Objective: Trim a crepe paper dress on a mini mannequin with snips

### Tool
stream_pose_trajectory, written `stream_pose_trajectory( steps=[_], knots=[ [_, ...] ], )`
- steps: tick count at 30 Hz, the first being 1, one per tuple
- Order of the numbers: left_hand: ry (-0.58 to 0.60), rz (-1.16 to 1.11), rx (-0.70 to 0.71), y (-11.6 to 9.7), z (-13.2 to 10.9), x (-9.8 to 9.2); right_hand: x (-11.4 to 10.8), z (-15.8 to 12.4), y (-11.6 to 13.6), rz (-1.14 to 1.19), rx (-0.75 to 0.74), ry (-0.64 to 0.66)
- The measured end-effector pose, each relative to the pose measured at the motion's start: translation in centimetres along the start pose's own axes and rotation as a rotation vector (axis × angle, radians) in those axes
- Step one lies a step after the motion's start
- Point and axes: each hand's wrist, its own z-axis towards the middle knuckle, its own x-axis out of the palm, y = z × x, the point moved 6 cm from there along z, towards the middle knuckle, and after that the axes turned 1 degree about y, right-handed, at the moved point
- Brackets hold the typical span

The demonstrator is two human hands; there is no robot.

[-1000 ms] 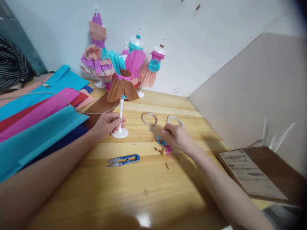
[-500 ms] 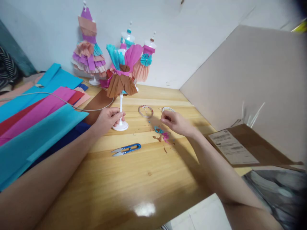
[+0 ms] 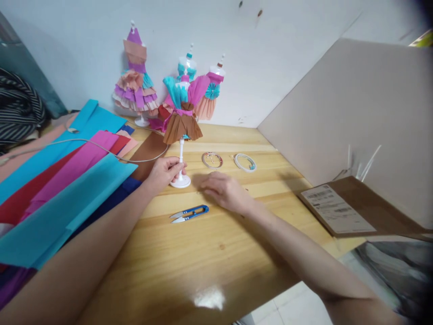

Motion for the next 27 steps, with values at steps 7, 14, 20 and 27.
stream_pose_trajectory(
  steps=[7,14,20,27],
  knots=[
    [0.001,-0.039,-0.009,0.1,0.1,-0.1,0.0,-1.7,-1.8,0.025,-0.143,0.063],
    [-0.012,-0.069,-0.006,0.3,0.1,-0.2,-0.6,-3.2,-5.0,-0.04,0.047,-0.085],
    [-0.02,-0.083,0.01,-0.3,0.0,-0.2,0.1,-1.7,-0.4,0.091,-0.114,0.031],
    [-0.066,-0.099,0.086,-3.0,0.0,-1.4,-1.2,-3.4,-1.3,0.126,-0.179,0.091]
  ],
)
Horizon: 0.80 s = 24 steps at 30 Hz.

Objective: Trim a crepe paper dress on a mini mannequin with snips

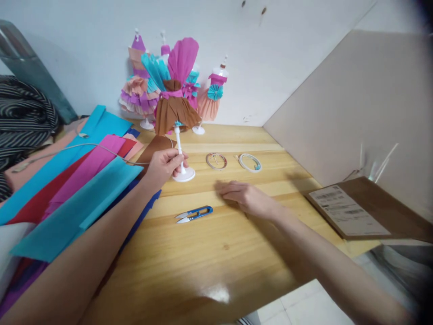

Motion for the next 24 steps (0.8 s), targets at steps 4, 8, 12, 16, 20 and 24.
stream_pose_trajectory(
  steps=[4,8,12,16,20,24],
  knots=[
    [-0.002,0.01,-0.016,-0.1,-0.4,0.6,-1.7,-3.7,-1.4,-0.046,0.152,-0.175],
    [0.036,0.029,-0.055,0.7,-1.0,1.7,-0.4,-8.4,-1.3,-0.132,0.37,-0.306],
    [0.07,0.05,-0.085,1.4,-1.6,2.4,3.3,-12.7,-1.6,-0.27,0.7,-0.236],
    [0.107,0.076,-0.114,1.7,-2.0,2.9,4.6,-11.0,-2.4,-0.295,0.773,-0.276],
    [0.126,0.101,-0.133,2.1,-2.1,3.2,3.9,-5.5,-4.1,-0.218,0.717,-0.32],
    [0.126,0.117,-0.145,2.4,-2.1,3.2,3.7,-1.8,-4.4,-0.092,0.535,-0.308]
  ],
)
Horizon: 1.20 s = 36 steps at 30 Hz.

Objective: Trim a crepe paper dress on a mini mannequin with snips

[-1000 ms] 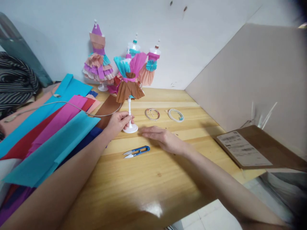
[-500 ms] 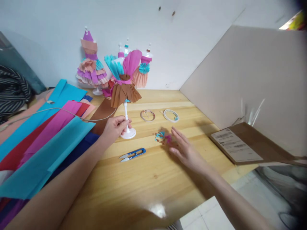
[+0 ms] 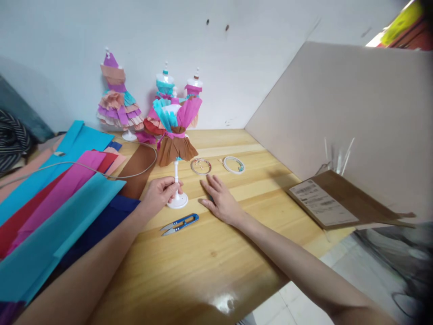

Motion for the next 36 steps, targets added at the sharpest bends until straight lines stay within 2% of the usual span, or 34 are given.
stream_pose_trajectory(
  steps=[3,6,9,13,19,23,29,33,36],
  knots=[
    [0.006,0.011,-0.013,0.1,-0.1,0.0,-0.1,0.2,0.7,0.132,-0.076,-0.016],
    [0.014,0.013,-0.025,0.1,-0.2,0.1,-0.9,-0.4,0.7,0.248,-0.075,-0.093],
    [0.017,0.005,-0.035,0.2,-0.1,0.1,-1.9,-0.9,0.2,0.36,-0.015,-0.184],
    [0.028,-0.008,-0.041,0.5,0.1,0.2,-2.8,-1.2,-1.4,0.53,0.136,-0.304],
    [0.048,-0.037,-0.045,0.9,0.2,0.4,-3.4,-0.3,-2.8,0.704,0.193,-0.344],
    [0.043,-0.055,-0.042,1.0,0.2,0.4,-3.8,0.7,-2.5,0.687,0.113,-0.237],
    [0.031,-0.068,-0.038,0.9,0.2,0.3,-2.9,1.4,-0.6,0.53,-0.111,0.143],
    [0.029,-0.07,-0.038,0.8,0.2,0.3,-2.1,0.0,0.6,0.44,-0.226,0.293],
    [0.03,-0.069,-0.035,0.8,0.2,0.3,-2.6,-2.5,1.2,0.349,-0.312,0.378]
  ],
)
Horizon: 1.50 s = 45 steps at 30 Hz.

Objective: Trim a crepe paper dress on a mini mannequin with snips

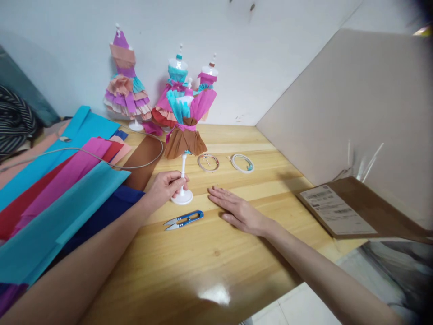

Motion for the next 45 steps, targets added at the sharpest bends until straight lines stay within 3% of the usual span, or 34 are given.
stream_pose_trajectory(
  steps=[3,6,9,12,15,18,21,27,34,39,42,45],
  knots=[
    [0.004,0.002,0.0,0.0,0.0,0.0,-0.6,-3.2,0.9,-0.024,0.023,-0.059],
    [0.009,0.004,-0.006,0.0,0.1,0.0,-1.3,-6.3,0.6,-0.113,0.241,-0.245],
    [0.01,0.003,-0.01,0.0,0.1,0.1,0.3,-7.5,0.5,-0.323,0.347,-0.234],
    [0.013,0.002,-0.011,-0.1,0.1,0.3,2.0,-6.0,0.5,-0.499,0.307,-0.22],
    [0.017,0.008,-0.009,-0.2,0.1,0.3,2.6,-2.7,-0.3,-0.546,0.322,-0.187],
    [0.018,0.018,-0.007,-0.3,0.1,0.3,2.3,0.7,-0.9,-0.39,0.292,-0.177],
    [0.018,0.021,-0.007,-0.2,0.1,0.2,1.3,2.5,-1.3,-0.213,0.226,-0.171],
    [0.014,0.008,-0.004,0.1,0.2,0.1,-2.6,0.4,-2.9,-0.041,0.247,-0.355],
    [0.015,-0.015,-0.009,0.3,0.1,0.1,-1.4,0.6,-1.7,0.038,0.202,-0.369],
    [0.02,-0.029,-0.023,0.2,0.1,0.2,-3.4,-1.4,-1.3,-0.003,0.272,-0.498],
    [0.025,-0.029,-0.032,0.3,0.1,0.2,-3.3,-2.1,-0.6,-0.033,0.307,-0.437],
    [0.024,-0.025,-0.033,0.3,0.2,0.2,-1.9,-1.1,0.3,-0.105,0.323,-0.315]
  ],
)
